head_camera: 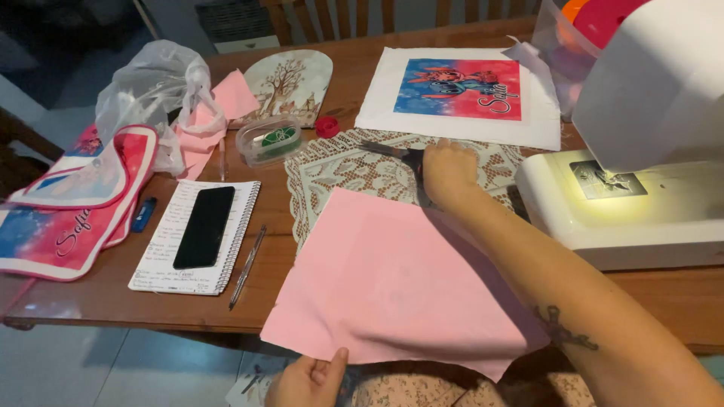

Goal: Trimming the edges of a pink fabric sheet using scissors

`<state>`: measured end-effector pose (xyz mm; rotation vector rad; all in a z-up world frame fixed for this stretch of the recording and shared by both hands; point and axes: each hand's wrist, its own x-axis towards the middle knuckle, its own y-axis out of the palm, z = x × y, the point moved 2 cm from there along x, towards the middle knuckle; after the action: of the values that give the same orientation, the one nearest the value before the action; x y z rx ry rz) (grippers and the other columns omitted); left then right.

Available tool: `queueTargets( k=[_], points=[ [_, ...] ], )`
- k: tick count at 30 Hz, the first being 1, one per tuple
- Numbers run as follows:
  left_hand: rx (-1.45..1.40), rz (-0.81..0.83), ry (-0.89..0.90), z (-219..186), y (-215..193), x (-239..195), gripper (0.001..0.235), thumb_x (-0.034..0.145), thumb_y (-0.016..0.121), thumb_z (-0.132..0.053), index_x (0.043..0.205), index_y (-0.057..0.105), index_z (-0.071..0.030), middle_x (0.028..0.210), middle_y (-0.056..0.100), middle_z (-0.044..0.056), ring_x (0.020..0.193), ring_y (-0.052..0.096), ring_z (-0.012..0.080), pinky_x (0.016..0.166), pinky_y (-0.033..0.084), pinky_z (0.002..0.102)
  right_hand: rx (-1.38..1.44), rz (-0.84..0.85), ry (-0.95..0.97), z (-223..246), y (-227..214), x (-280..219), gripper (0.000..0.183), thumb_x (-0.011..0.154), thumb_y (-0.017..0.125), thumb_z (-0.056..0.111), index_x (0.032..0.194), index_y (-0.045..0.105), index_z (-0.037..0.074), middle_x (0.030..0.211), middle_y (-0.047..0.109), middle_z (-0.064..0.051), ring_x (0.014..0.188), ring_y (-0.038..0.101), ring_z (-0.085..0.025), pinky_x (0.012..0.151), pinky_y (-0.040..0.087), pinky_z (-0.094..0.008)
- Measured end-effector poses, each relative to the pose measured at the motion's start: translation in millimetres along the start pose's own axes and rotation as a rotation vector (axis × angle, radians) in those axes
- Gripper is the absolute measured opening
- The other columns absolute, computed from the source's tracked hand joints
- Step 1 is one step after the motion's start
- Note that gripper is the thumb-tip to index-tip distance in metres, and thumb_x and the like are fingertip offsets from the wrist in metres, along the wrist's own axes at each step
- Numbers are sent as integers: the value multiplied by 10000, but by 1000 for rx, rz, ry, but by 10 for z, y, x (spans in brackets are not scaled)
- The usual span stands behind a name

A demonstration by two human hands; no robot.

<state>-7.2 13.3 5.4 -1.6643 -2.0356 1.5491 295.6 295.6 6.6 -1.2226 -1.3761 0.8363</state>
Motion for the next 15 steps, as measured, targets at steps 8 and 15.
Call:
queueTargets(
  k=[8,15],
  points=[
    [-109,-809,1097,-285,-263,-68,104,919,675,-143,824,710,-120,761,712,-45,715,646,171,686,519,283,280,-56,-284,-64,-992,-1953,286,949,586,376,978,643,98,927,704,-150,808,687,-369,676,550,-518],
    [397,-253,1165,-498,-19,382,643,1039,343,-524,1590,365,-193,1667,324,37,1530,264,263,1207,140,493,129,-74,-145,-358,-428,-2345,766,924,427,708,1512,426,217,1563,404,-199,1399,396,-461,975,431,-615]
  ],
)
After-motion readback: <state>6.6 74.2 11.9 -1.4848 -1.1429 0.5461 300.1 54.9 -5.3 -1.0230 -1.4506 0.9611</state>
